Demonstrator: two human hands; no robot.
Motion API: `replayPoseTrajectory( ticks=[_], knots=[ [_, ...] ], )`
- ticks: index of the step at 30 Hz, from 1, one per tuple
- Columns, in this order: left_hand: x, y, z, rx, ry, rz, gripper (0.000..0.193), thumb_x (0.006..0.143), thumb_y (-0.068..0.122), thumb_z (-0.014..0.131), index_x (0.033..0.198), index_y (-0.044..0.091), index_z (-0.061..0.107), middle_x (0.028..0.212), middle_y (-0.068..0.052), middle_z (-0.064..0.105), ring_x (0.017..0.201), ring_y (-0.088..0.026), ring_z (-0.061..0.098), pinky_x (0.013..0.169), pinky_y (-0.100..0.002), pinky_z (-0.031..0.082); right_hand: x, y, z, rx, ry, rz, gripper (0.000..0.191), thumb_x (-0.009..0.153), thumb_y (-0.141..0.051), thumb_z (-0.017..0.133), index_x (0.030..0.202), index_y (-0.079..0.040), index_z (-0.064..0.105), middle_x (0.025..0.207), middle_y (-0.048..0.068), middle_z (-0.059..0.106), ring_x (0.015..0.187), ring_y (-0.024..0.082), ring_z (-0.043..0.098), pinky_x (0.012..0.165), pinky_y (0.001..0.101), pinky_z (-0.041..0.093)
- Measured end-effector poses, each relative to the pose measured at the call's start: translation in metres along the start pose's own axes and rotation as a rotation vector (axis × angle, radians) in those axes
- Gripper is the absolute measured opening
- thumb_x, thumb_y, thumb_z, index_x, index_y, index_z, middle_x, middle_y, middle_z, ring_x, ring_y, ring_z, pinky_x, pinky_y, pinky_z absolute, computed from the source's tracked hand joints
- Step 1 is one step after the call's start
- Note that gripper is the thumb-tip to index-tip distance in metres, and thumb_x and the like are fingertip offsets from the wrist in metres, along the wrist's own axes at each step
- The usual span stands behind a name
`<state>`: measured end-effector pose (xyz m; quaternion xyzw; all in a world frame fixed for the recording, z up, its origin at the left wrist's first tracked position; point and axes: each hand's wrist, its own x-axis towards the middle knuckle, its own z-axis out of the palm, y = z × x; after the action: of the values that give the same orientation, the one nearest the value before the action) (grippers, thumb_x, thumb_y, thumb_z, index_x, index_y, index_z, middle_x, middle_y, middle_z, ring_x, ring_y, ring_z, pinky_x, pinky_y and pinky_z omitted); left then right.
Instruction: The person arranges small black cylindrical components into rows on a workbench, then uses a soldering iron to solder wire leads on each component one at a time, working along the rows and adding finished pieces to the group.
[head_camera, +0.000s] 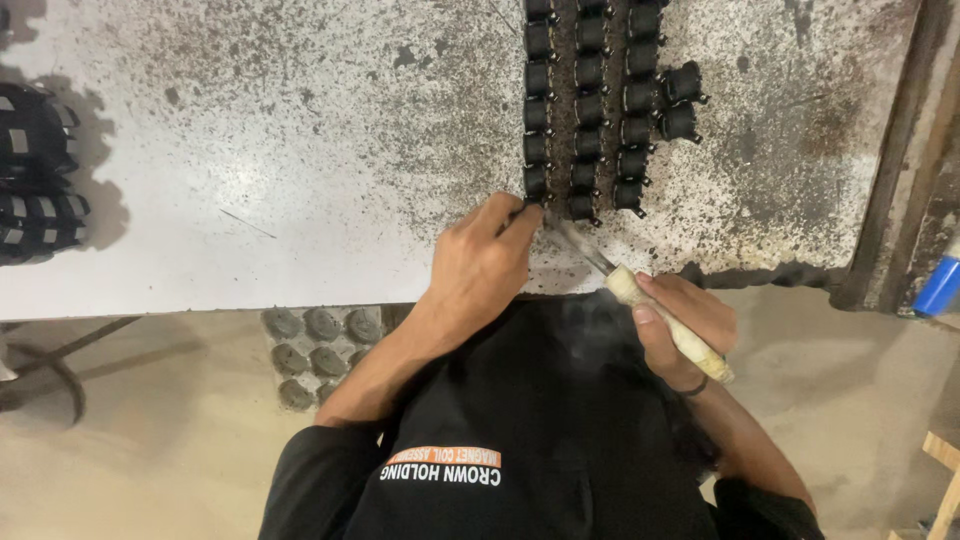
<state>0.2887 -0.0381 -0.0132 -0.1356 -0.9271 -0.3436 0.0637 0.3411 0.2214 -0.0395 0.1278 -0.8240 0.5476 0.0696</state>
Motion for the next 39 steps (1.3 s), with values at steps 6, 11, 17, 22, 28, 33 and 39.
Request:
replayPoseTrajectory(
  ticks=[6, 11, 17, 22, 28, 33, 39],
  knots=[
    [0.0, 0.001, -0.004, -0.052, -0.024, -0.015, 0.022, 0.087, 0.001, 0.074, 0.109, 0.001, 0.074, 0.097, -0.009, 0.061, 0.075, -0.023, 0.067, 0.06, -0.036, 0.057, 0.001, -0.001, -0.004, 0.011, 0.01, -0.017, 0.03, 0.097, -0.016, 0.069, 0.108, 0.012, 0.069, 0.103, 0.024, 0.073, 0.086, 0.032, 0.074, 0.08, 0.0331, 0.059],
    [0.0, -0.003, -0.004, -0.051, 0.018, 0.01, 0.02, 0.09, 0.0, 0.074, 0.11, 0.002, 0.074, 0.099, -0.007, 0.062, 0.082, -0.022, 0.068, 0.066, -0.035, 0.058, 0.003, -0.002, -0.004, 0.03, 0.046, -0.007, 0.031, 0.093, -0.015, 0.067, 0.108, 0.012, 0.069, 0.099, 0.024, 0.072, 0.082, 0.028, 0.072, 0.074, 0.031, 0.058],
    [-0.005, 0.001, 0.0, 0.034, 0.021, 0.037, 0.027, 0.086, -0.002, 0.071, 0.113, 0.0, 0.072, 0.1, -0.007, 0.06, 0.086, -0.022, 0.069, 0.064, -0.034, 0.057, 0.004, -0.004, -0.004, 0.029, 0.055, -0.012, 0.031, 0.093, -0.014, 0.068, 0.108, 0.013, 0.069, 0.1, 0.025, 0.072, 0.081, 0.029, 0.072, 0.072, 0.031, 0.057],
    [-0.008, -0.003, 0.0, -0.013, 0.013, 0.054, 0.028, 0.085, 0.004, 0.073, 0.113, 0.001, 0.072, 0.099, -0.008, 0.059, 0.083, -0.022, 0.068, 0.063, -0.035, 0.057, 0.005, 0.0, -0.003, 0.045, 0.027, -0.018, 0.03, 0.094, -0.014, 0.067, 0.107, 0.013, 0.07, 0.094, 0.023, 0.072, 0.08, 0.027, 0.072, 0.07, 0.0308, 0.057],
    [-0.007, -0.009, 0.0, -0.02, 0.024, 0.077, 0.023, 0.09, 0.003, 0.073, 0.113, 0.003, 0.072, 0.103, -0.004, 0.06, 0.083, -0.02, 0.07, 0.065, -0.033, 0.06, 0.006, -0.001, -0.001, 0.062, 0.039, 0.021, 0.032, 0.093, -0.015, 0.068, 0.109, 0.013, 0.071, 0.093, 0.024, 0.072, 0.075, 0.024, 0.071, 0.065, 0.0283, 0.055],
    [-0.009, -0.013, 0.004, -0.03, 0.004, 0.07, 0.023, 0.091, 0.003, 0.073, 0.114, 0.002, 0.072, 0.102, -0.005, 0.061, 0.079, -0.02, 0.069, 0.06, -0.033, 0.058, 0.007, -0.004, 0.0, 0.064, 0.022, -0.032, 0.031, 0.096, -0.016, 0.069, 0.11, 0.012, 0.07, 0.095, 0.023, 0.072, 0.077, 0.026, 0.072, 0.069, 0.0298, 0.057],
    [0.001, -0.007, 0.001, 0.008, -0.008, 0.076, 0.024, 0.087, 0.005, 0.075, 0.111, 0.003, 0.07, 0.102, -0.007, 0.061, 0.077, -0.023, 0.069, 0.058, -0.035, 0.057, 0.013, -0.005, -0.003, 0.063, 0.009, -0.065, 0.031, 0.095, -0.016, 0.069, 0.106, 0.012, 0.07, 0.091, 0.021, 0.072, 0.074, 0.027, 0.072, 0.065, 0.0283, 0.057]
  ],
)
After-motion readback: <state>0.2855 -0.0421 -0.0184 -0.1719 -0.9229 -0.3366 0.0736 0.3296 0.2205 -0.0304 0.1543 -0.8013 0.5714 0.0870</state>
